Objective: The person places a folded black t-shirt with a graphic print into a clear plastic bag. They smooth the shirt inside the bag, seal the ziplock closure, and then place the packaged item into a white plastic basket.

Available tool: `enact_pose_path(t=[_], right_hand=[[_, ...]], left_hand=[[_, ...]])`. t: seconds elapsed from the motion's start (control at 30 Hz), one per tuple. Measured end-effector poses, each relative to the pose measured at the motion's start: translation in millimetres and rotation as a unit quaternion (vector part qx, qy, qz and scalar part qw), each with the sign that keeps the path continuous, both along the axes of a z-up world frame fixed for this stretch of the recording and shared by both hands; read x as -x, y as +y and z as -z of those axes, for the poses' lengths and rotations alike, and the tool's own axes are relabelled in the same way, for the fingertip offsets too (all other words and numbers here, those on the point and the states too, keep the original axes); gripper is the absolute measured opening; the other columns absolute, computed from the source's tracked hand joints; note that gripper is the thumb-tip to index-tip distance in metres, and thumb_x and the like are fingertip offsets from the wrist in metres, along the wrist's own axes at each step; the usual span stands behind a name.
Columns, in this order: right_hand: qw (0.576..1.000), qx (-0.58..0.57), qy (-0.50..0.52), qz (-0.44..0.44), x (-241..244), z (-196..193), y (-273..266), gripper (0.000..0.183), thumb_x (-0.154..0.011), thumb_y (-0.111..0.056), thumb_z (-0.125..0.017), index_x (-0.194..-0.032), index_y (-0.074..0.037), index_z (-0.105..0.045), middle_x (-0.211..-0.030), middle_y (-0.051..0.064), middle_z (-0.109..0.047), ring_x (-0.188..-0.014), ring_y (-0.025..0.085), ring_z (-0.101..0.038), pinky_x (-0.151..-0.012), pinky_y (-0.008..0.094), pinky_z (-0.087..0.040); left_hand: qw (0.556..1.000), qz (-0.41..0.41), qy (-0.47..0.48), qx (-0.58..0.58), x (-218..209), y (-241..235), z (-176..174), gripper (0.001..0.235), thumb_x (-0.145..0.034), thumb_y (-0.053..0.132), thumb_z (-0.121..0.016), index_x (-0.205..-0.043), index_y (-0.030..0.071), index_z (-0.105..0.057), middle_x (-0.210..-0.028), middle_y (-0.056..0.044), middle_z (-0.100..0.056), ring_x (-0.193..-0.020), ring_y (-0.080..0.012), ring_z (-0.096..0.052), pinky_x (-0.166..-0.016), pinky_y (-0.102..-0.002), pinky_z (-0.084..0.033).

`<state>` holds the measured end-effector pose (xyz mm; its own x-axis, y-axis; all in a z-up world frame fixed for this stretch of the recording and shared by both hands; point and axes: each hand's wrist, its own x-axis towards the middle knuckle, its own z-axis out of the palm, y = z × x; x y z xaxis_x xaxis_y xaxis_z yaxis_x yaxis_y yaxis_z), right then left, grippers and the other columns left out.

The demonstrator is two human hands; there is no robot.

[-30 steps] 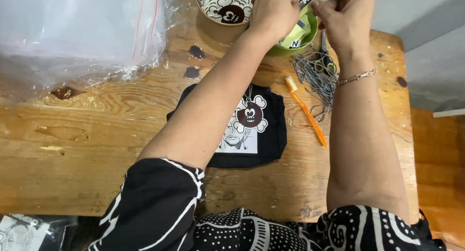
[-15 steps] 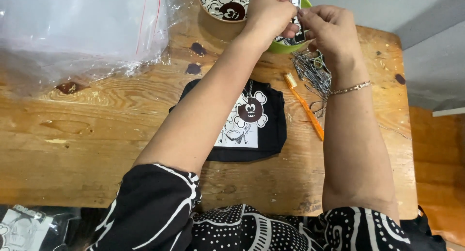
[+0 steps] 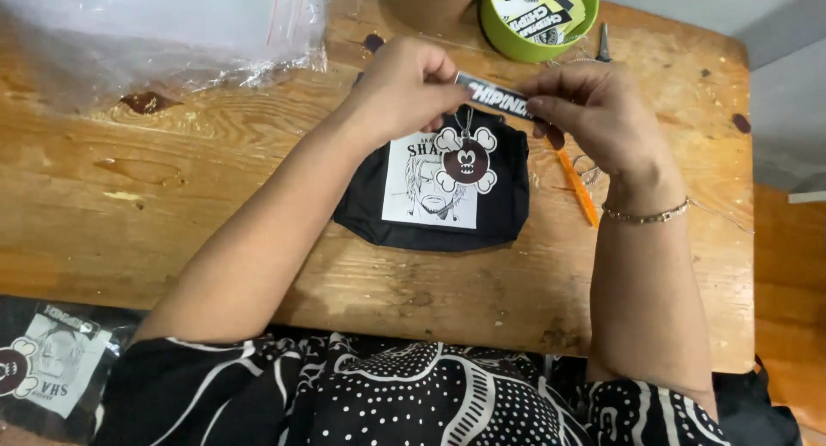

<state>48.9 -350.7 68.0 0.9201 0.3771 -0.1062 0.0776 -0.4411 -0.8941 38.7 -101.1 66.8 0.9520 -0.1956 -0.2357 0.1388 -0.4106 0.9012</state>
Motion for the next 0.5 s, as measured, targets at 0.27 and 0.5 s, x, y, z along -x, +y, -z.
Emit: enact_pose_path(t=[0.27,0.5], right_hand=[[0.993,0.11,-0.039,-0.015,49.9,35.8,21.5,0.015,-0.09,-0.008,-0.078,-0.105,-0.009,-0.079,-0.074,0.01,-0.071,-0.067,0.016,-0.067,-0.059,0.026,-0.048],[0.98,0.159,-0.118,-0.02,79.7,61.8,23.9,0.013,-0.086,-0.009,-0.08,-0.099,-0.013,-0.079,-0.085,0.007,-0.073,-0.082,0.021,-0.071,-0.068,0.033,-0.055]], left_hand=[[0.984,0.062,-0.123,-0.117,61.6,31.2,60.4,0.02,-0.088,0.015,-0.064,-0.071,0.01,-0.072,-0.057,-0.008,-0.063,-0.059,-0.028,-0.067,-0.058,-0.037,-0.053],[0.974,0.094,-0.16,-0.126,92.3,29.6,61.3,0.017,-0.089,0.009,-0.067,-0.101,0.004,-0.078,-0.08,-0.01,-0.069,-0.082,-0.0291,-0.072,-0.071,-0.039,-0.058]])
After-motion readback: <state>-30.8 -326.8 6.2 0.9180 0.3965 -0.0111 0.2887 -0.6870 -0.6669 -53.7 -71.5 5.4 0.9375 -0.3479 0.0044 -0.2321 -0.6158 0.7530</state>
